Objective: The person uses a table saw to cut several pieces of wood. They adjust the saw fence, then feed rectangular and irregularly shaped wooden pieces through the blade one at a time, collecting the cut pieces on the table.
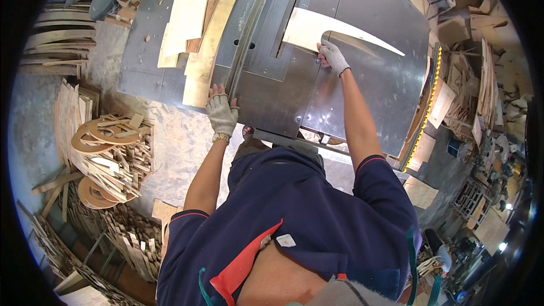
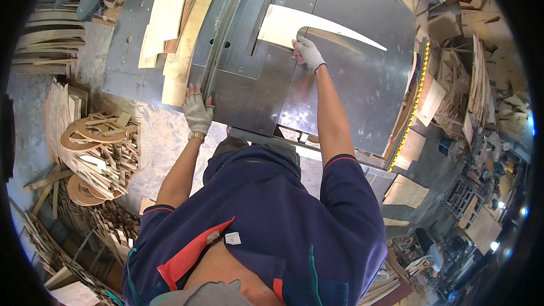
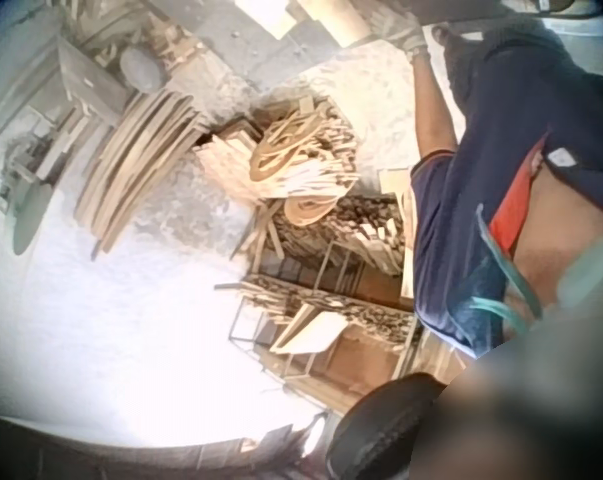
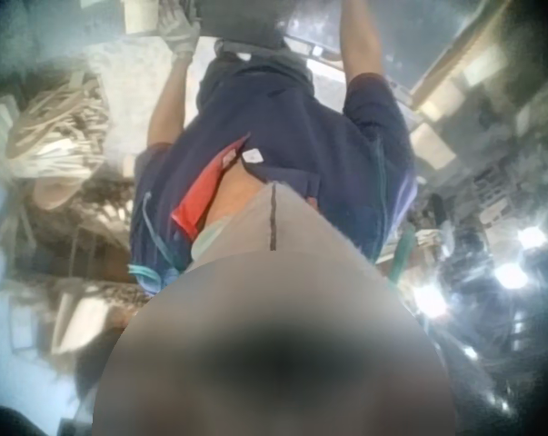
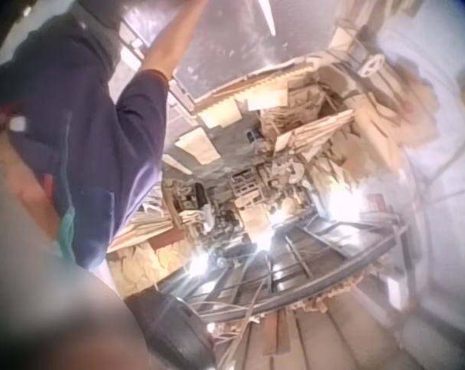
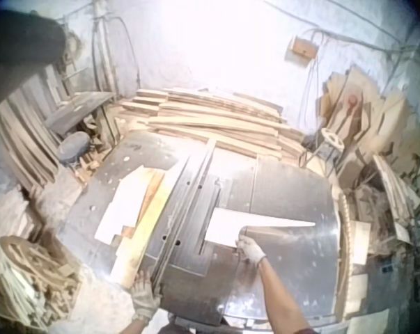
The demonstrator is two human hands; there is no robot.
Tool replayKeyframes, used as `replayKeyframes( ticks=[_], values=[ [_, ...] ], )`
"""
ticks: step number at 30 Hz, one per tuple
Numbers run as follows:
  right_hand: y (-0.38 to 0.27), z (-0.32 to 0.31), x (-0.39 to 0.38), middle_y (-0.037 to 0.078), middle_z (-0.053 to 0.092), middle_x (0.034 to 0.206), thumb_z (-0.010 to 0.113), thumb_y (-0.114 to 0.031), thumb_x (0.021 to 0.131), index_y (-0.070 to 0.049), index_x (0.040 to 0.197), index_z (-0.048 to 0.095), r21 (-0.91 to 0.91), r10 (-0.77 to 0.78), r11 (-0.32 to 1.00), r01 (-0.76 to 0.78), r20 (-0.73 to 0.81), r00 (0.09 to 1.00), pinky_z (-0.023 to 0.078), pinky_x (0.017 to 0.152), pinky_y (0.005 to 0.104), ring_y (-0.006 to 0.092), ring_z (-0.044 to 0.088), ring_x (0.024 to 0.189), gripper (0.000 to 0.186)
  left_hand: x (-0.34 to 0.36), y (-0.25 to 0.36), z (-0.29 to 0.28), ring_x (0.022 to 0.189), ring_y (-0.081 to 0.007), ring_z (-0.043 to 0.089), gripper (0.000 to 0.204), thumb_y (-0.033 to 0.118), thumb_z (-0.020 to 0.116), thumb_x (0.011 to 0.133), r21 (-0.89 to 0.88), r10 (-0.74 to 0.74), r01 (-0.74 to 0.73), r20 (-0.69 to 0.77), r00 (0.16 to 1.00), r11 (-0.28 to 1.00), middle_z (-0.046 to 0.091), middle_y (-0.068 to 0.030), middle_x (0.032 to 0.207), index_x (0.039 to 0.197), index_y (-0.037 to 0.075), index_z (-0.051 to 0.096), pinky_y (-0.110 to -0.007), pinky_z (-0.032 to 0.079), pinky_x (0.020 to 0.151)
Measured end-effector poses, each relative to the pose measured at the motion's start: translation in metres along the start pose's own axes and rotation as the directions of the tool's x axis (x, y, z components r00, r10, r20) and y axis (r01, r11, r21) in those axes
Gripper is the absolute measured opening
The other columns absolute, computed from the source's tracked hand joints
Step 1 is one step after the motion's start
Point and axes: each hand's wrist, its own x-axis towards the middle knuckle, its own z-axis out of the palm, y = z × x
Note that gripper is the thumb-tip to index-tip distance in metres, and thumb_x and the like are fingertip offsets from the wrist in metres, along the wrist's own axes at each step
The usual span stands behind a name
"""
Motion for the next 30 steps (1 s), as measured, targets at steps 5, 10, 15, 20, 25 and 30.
replayKeyframes(
  ticks=[5, 10, 15, 20, 25, 30],
  values=[
    [-0.009, -0.007, 0.014, -0.006, 0.046, 0.069, 0.053, -0.016, 0.102, -0.014, 0.097, 0.055, 0.034, 0.011, 0.999, -0.010, -0.018, 1.000, 0.028, 0.044, 0.0222, 0.0040, 0.039, 0.053, 0.006, 0.000, 0.000, 0.000, 0.146, -0.0392, 0.038, 0.068, 0.039, 0.057, 0.098, 0.014, 0.014, -0.014, -0.010, 1.000, 1.000, 0.042, -0.0231, 0.157, 0.153, 0.002, 0.040, -0.049, 0.031, 0.118],
    [-0.016, -0.015, 0.027, -0.006, 0.047, 0.069, 0.055, -0.018, 0.101, -0.015, 0.097, 0.055, 0.027, -0.003, 1.000, 0.003, 0.009, 1.000, 0.030, 0.044, 0.0222, 0.0041, 0.041, 0.053, 0.005, 0.000, 0.000, -0.001, 0.145, -0.0397, 0.039, 0.068, 0.039, 0.057, 0.098, 0.003, 0.014, -0.014, -0.013, 1.000, 1.000, 0.043, -0.0236, 0.156, 0.153, 0.001, 0.040, -0.050, 0.032, 0.118],
    [-0.023, -0.024, 0.042, -0.006, 0.047, 0.069, 0.054, -0.017, 0.101, -0.015, 0.098, 0.056, -0.001, 0.004, 1.000, -0.004, -0.022, 1.000, 0.030, 0.044, 0.0224, 0.0046, 0.041, 0.052, 0.005, 0.000, 0.000, -0.002, 0.144, -0.0396, 0.041, 0.067, 0.038, 0.058, 0.098, 0.020, 0.012, -0.012, -0.005, 1.000, 1.000, 0.044, -0.0243, 0.155, 0.152, 0.001, 0.042, -0.049, 0.033, 0.117],
    [-0.029, -0.032, 0.054, -0.005, 0.047, 0.069, 0.054, -0.017, 0.101, -0.014, 0.098, 0.056, -0.003, -0.012, 1.000, 0.012, 0.002, 1.000, 0.030, 0.043, 0.0229, 0.0048, 0.041, 0.052, 0.005, 0.000, 0.001, -0.003, 0.144, -0.0393, 0.041, 0.068, 0.039, 0.058, 0.098, 0.020, 0.009, -0.010, 0.006, 1.000, 1.000, 0.043, -0.0237, 0.155, 0.153, 0.002, 0.041, -0.048, 0.033, 0.117],
    [-0.034, -0.038, 0.066, -0.005, 0.048, 0.069, 0.053, -0.017, 0.101, -0.013, 0.099, 0.056, -0.007, -0.009, 1.000, 0.008, -0.022, 1.000, 0.031, 0.043, 0.0234, 0.0052, 0.041, 0.051, 0.005, -0.001, 0.000, -0.003, 0.145, -0.0389, 0.040, 0.069, 0.038, 0.058, 0.098, 0.025, 0.007, -0.007, 0.015, 1.000, 1.000, 0.043, -0.0232, 0.156, 0.153, 0.002, 0.040, -0.048, 0.033, 0.117],
    [-0.033, -0.038, 0.060, -0.004, 0.047, 0.067, 0.053, -0.016, 0.101, -0.011, 0.098, 0.055, 0.059, -0.073, 0.995, 0.076, -0.052, 0.996, 0.031, 0.042, 0.0236, 0.0059, 0.041, 0.049, 0.006, -0.001, -0.002, -0.001, 0.144, -0.0388, 0.040, 0.069, 0.039, 0.059, 0.097, 0.006, 0.015, -0.015, -0.003, 1.000, 1.000, 0.042, -0.0228, 0.156, 0.152, 0.002, 0.042, -0.049, 0.033, 0.116]
  ],
)
